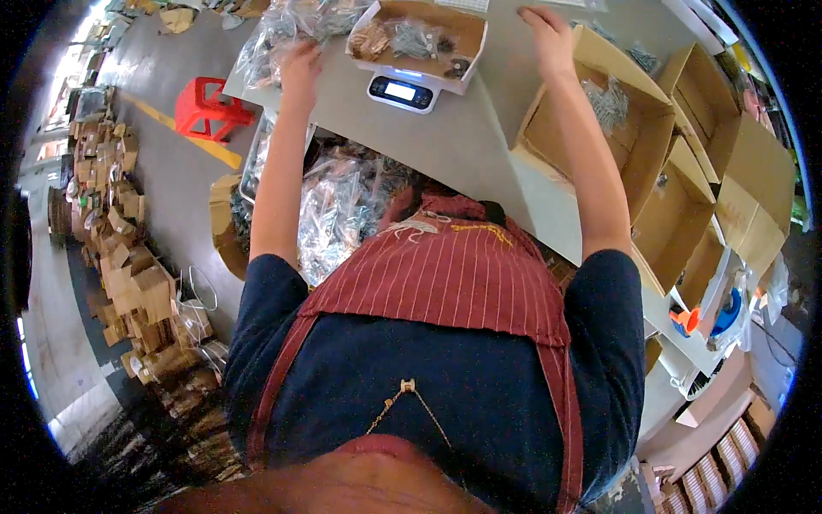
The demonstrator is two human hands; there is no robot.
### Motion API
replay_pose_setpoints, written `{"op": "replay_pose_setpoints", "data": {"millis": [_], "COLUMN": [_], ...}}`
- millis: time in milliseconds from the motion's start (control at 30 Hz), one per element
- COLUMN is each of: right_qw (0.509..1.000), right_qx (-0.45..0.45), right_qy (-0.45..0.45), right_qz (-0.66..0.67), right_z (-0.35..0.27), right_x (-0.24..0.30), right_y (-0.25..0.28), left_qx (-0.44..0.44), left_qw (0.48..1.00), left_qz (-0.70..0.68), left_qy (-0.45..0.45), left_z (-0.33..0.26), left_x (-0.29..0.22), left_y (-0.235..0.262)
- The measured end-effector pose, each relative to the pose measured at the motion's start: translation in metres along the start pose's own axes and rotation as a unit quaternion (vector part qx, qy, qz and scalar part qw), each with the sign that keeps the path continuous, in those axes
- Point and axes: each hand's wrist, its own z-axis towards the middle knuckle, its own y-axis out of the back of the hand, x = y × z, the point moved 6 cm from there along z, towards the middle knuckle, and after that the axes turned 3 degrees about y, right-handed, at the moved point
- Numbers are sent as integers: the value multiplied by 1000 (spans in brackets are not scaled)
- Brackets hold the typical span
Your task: The person packs hardware components by placing screws, fasteners, brackets, and wooden dowels from boxes into plastic bags and weighing items on a digital scale.
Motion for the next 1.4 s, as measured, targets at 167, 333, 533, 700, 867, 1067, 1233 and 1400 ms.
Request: {"op": "replay_pose_setpoints", "data": {"millis": [167,333,533,700,867,1067,1233,1400], "right_qw": [990,982,970,821,730,694,634,667], "right_qx": [-63,-167,-218,-40,38,87,61,9], "right_qy": [116,42,-4,6,-35,-159,-180,-235], "right_qz": [48,79,-110,-570,-682,-697,-750,-707], "right_z": [-23,-32,-16,-1,-24,-33,-36,-35], "right_x": [-19,-29,-57,-98,-100,-71,-72,-57], "right_y": [53,84,147,161,132,121,106,114], "left_qx": [-157,-231,-197,-159,-226,117,321,363], "left_qw": [851,775,831,867,943,965,848,750], "left_qz": [500,553,474,447,-228,52,238,367], "left_qy": [14,-199,-215,-155,81,-231,-348,-414], "left_z": [-21,-64,-71,-54,10,71,121,126], "left_x": [126,134,119,113,67,-87,-69,-14], "left_y": [36,-5,-4,11,42,-97,-271,-425]}}
